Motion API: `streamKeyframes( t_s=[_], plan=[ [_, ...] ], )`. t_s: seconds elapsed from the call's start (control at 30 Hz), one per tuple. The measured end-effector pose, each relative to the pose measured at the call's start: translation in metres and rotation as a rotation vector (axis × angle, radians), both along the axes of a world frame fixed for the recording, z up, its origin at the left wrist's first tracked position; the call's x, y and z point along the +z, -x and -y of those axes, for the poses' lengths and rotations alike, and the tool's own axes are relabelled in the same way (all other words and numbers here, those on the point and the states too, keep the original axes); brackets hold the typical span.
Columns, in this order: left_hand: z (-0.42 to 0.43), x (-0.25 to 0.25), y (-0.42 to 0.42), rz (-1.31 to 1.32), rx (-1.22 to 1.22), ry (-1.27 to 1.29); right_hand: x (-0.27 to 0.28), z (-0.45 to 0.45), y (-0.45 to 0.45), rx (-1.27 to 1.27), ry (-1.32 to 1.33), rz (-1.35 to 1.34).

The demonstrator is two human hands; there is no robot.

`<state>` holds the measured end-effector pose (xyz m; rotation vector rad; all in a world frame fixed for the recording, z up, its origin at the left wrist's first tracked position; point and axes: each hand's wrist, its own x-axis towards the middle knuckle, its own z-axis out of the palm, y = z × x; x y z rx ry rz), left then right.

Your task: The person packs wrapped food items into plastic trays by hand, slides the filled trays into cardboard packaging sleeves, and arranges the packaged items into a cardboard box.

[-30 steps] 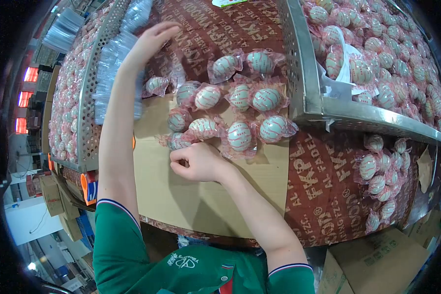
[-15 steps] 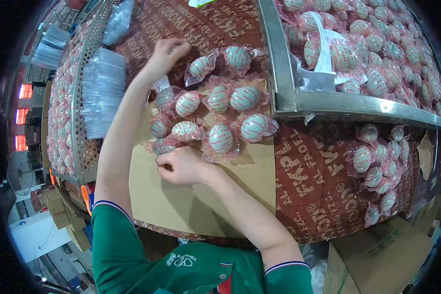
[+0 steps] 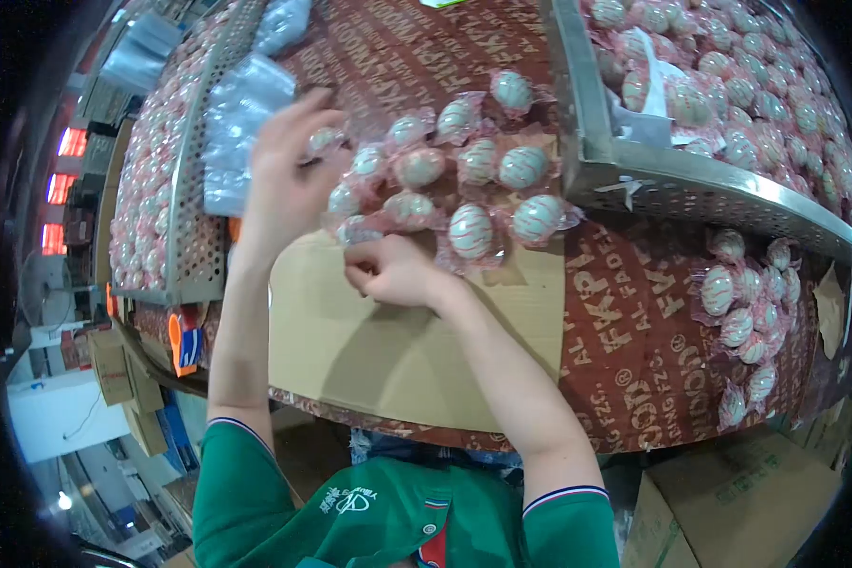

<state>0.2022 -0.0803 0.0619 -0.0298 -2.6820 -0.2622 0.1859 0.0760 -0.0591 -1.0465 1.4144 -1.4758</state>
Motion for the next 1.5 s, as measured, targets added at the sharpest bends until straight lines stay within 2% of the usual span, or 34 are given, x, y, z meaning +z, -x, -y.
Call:
streamKeyframes(
  t_s=[0.03, 0.07, 0.13, 0.17, 0.23, 0.27, 0.33, 0.37, 0.43, 0.47, 0.53, 0.6, 0.63, 0.7, 0.73, 0.8, 0.83, 0.9, 0.93, 1.0, 1.13, 1.2, 1.33, 1.4, 1.47, 1.5],
  plan=[
    [0.007, 0.013, -0.019, -0.111, 0.106, -0.013, -0.002, 0.001, -0.001, -0.027, 0.043, -0.033],
    [0.022, 0.015, -0.038, -0.239, 0.26, 0.12, -0.005, 0.002, -0.001, -0.055, 0.084, -0.067],
    [0.062, 0.006, -0.074, -0.242, 0.459, 0.096, -0.007, 0.001, -0.001, -0.013, 0.052, 0.005],
    [0.091, -0.007, -0.092, -0.099, 0.456, 0.216, -0.003, -0.001, 0.0, 0.022, 0.007, 0.045],
    [0.099, -0.021, -0.111, 0.022, 0.305, -0.099, 0.003, -0.003, -0.002, 0.007, 0.015, 0.053],
    [0.097, -0.023, -0.112, -0.031, 0.274, -0.106, 0.005, -0.004, -0.003, 0.004, -0.011, 0.06],
    [0.102, -0.013, -0.112, 0.055, 0.332, -0.116, 0.004, -0.004, -0.004, -0.027, -0.023, 0.086],
    [0.109, -0.009, -0.109, 0.06, 0.285, 0.129, 0.004, -0.004, -0.006, -0.041, -0.047, 0.096],
    [0.126, -0.005, -0.101, 0.148, 0.207, 0.22, 0.004, -0.004, -0.008, -0.081, -0.041, 0.049],
    [0.12, 0.007, -0.096, 0.282, 0.254, -0.142, 0.004, -0.005, -0.009, -0.099, -0.031, 0.017],
    [0.138, 0.011, -0.092, 0.328, 0.168, -0.244, -0.002, -0.002, -0.011, -0.146, -0.004, -0.02],
    [0.144, 0.019, -0.09, 0.37, 0.13, -0.225, -0.008, 0.0, -0.013, -0.253, 0.067, -0.246],
    [0.148, 0.023, -0.09, 0.422, 0.121, -0.293, -0.011, 0.0, -0.013, -0.254, 0.063, -0.255],
    [0.151, 0.028, -0.091, 0.495, 0.117, -0.349, -0.009, -0.001, -0.016, -0.375, 0.078, -0.565],
    [0.151, 0.027, -0.092, 0.49, 0.115, -0.353, -0.008, 0.0, -0.017, -0.374, 0.074, -0.572],
    [0.153, 0.021, -0.093, 0.394, 0.031, -0.367, -0.005, 0.0, -0.019, -0.49, 0.256, -0.96],
    [0.153, 0.016, -0.093, 0.391, 0.027, -0.37, -0.004, -0.001, -0.02, -0.491, 0.253, -0.966],
    [0.154, 0.009, -0.093, 0.099, -0.025, -0.512, -0.003, 0.001, -0.022, -0.533, 0.279, -1.075],
    [0.157, 0.007, -0.094, 0.097, -0.029, -0.513, -0.002, 0.001, -0.022, -0.535, 0.277, -1.078],
    [0.152, 0.008, -0.096, -0.039, 0.166, -0.412, -0.003, 0.003, -0.022, -0.554, 0.296, -1.102],
    [0.14, 0.006, -0.096, -0.157, 0.181, -0.407, -0.005, 0.004, -0.022, -0.547, 0.267, -1.107],
    [0.134, -0.003, -0.098, -0.179, 0.081, -0.264, -0.005, 0.004, -0.023, -0.555, 0.248, -1.101],
    [0.125, -0.008, -0.106, -0.492, 0.161, -0.381, -0.006, 0.004, -0.022, -0.556, 0.228, -1.114],
    [0.1, 0.008, -0.116, -0.594, 0.178, -0.419, -0.005, 0.003, -0.021, -0.561, 0.237, -1.16],
    [0.056, 0.018, -0.125, -0.653, 0.028, -0.418, -0.009, 0.002, -0.021, -0.562, 0.191, -1.166],
    [0.033, 0.017, -0.135, -0.575, -0.063, -0.429, -0.008, 0.002, -0.023, -0.563, 0.165, -1.151]
  ],
)
